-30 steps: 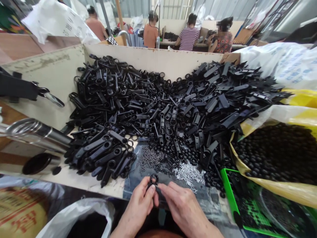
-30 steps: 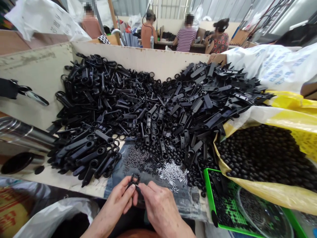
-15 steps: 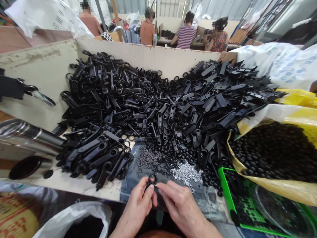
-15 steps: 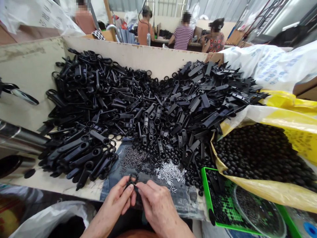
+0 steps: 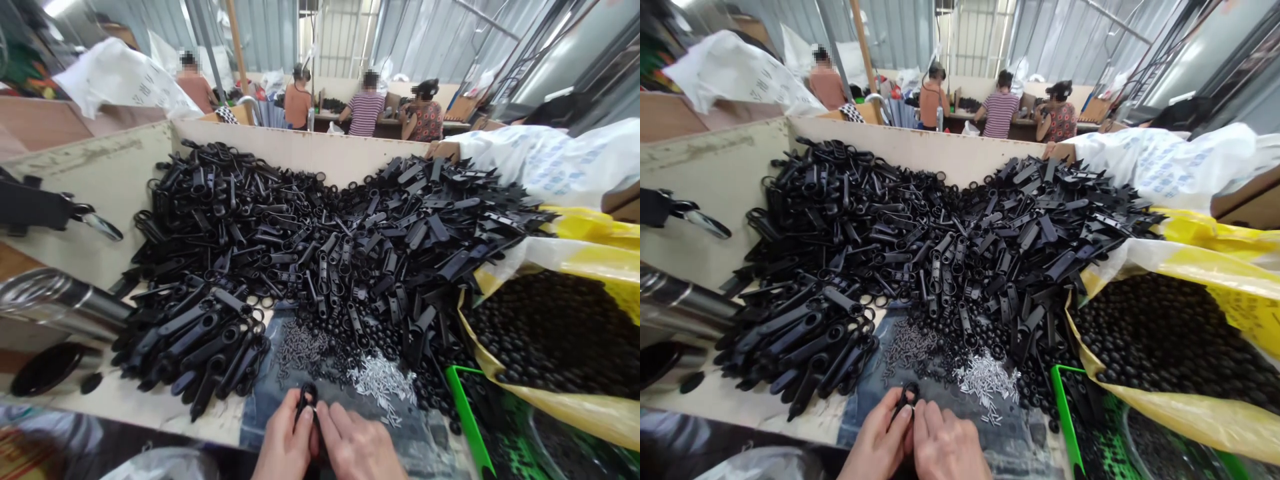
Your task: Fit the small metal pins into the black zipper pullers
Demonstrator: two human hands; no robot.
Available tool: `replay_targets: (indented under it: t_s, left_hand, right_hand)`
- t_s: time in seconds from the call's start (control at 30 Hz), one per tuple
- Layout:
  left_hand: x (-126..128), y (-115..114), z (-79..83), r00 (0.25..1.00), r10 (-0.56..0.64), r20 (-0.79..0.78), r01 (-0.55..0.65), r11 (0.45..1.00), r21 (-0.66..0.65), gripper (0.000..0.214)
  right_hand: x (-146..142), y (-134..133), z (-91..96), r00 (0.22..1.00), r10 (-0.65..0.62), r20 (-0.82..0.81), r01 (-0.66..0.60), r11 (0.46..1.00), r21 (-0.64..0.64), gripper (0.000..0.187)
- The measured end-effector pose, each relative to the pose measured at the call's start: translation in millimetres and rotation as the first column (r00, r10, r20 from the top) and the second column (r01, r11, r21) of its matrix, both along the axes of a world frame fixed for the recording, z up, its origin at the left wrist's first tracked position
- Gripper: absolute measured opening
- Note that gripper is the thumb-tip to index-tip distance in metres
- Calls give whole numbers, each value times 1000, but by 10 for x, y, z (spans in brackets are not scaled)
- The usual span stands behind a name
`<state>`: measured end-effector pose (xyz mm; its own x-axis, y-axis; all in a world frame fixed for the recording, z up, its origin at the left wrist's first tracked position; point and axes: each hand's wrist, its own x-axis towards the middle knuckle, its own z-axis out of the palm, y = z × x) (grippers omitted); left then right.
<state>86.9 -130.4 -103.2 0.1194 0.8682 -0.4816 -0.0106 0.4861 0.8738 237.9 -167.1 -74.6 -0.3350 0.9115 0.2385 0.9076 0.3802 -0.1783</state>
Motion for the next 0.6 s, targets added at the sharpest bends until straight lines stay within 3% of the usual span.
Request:
replay_targets:
  t_s: [0.17,0.33,0.43,0.6]
  left_hand:
    - [14,10,95,989,-49,-141,69,987,143,28]
    - [-56,26,127,983,-102,-153,135,966,222,31]
    - [-45,85,122,983,-101,-153,141,950,277,32]
    - [0,71,270,978,-67,-198,128,939,318,27]
  right_hand:
    - [-206,-11,23,997,-9,82,5,999,49,19]
    - [-428,221,363,984,86,153,-46,967,-251,6]
    - [-384,293,552,987,25,160,28,948,-316,9]
    - [-113,99,858,990,19,140,22,958,-285,5]
